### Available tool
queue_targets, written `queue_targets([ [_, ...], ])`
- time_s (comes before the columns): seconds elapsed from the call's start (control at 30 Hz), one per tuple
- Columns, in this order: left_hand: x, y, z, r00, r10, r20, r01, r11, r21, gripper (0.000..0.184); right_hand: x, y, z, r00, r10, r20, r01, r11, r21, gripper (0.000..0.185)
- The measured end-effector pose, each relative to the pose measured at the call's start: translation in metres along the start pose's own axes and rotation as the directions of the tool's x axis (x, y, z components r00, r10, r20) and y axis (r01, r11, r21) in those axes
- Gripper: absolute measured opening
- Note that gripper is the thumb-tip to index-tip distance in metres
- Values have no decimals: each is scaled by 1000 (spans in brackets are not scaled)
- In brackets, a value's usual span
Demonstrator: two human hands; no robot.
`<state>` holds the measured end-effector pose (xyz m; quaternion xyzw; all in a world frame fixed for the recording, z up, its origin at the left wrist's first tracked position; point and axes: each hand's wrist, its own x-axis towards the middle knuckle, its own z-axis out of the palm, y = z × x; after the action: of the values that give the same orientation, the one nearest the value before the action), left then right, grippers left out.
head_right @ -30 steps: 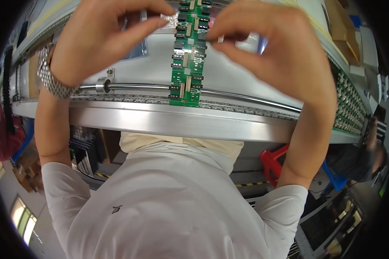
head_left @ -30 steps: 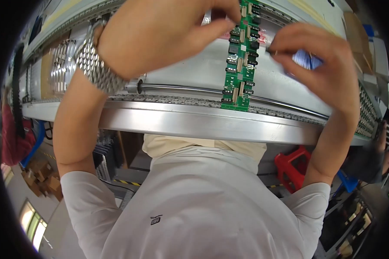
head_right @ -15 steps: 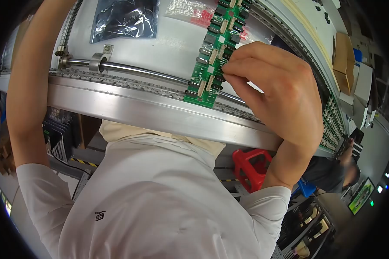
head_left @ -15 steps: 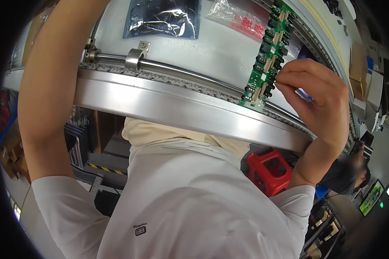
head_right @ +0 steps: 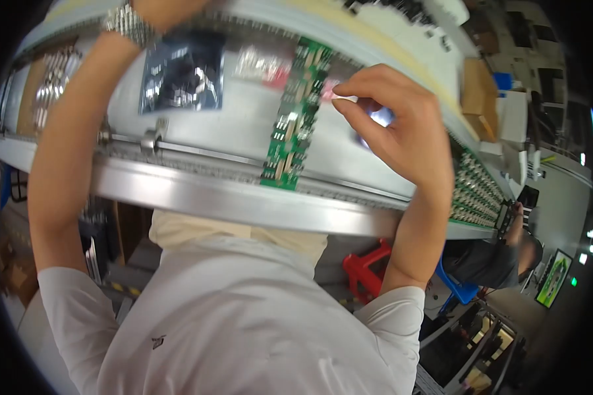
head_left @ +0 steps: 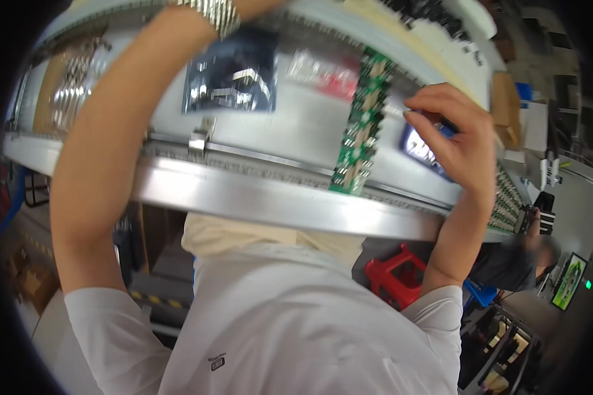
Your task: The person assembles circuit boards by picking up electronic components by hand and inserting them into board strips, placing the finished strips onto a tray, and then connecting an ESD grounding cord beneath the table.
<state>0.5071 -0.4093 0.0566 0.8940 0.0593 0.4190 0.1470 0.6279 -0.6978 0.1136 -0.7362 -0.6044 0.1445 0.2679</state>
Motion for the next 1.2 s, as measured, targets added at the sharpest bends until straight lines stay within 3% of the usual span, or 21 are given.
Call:
queue_targets([
  [0.03,-1,-15,3,948,-190,257,160,978,132,14,7,6,-5,997,49,-52,-48,999,23,11],
  [0.07,1,-27,6,792,-396,465,279,912,302,13,15,14,-8,990,99,-103,-93,994,62,12],
  [0.1,4,-19,6,811,-380,444,259,915,311,13,24,24,-14,988,77,-132,-71,996,51,12],
  [0.13,-1,-8,4,933,-227,278,215,974,76,12,33,33,-21,971,168,-169,-169,986,6,16],
  [0.17,-3,5,-2,992,-96,76,107,982,-156,15,41,42,-24,942,263,-208,-275,961,-29,19],
  [0.23,-1,27,-14,909,-276,312,372,874,-311,12,57,62,-23,934,243,-260,-263,964,-46,23],
  [0.27,0,38,-18,917,-255,308,352,881,-318,12,63,70,-19,928,242,-282,-266,963,-49,23],
  [0.33,1,54,-22,742,-263,617,628,595,-502,16,76,82,-9,932,241,-269,-274,957,-91,24],
  [0.5,-4,74,-27,688,-42,724,666,434,-607,20,75,85,0,939,219,-264,-253,962,-101,23],
  [0.7,-8,87,-26,665,-27,746,712,323,-623,21,81,75,3,939,168,-301,-220,964,-149,21],
  [0.87,-14,86,-26,698,-35,715,668,390,-634,18,88,76,7,937,177,-302,-233,960,-159,20],
  [1.0,-12,93,-33,727,-5,686,554,594,-583,16,67,90,-1,914,135,-382,-125,991,50,22],
  [1.03,-16,96,-31,713,-9,701,571,587,-574,16,59,94,-6,923,165,-348,-143,986,89,23],
  [1.1,-24,99,-24,820,87,566,315,756,-574,15,43,91,-14,930,212,-299,-174,974,148,25],
  [1.17,-30,101,-21,875,226,429,23,864,-503,15,29,73,-23,913,365,-183,-341,928,149,24],
  [1.2,-32,103,-22,866,219,449,38,867,-497,15,21,73,-22,913,375,-163,-342,919,197,22],
])
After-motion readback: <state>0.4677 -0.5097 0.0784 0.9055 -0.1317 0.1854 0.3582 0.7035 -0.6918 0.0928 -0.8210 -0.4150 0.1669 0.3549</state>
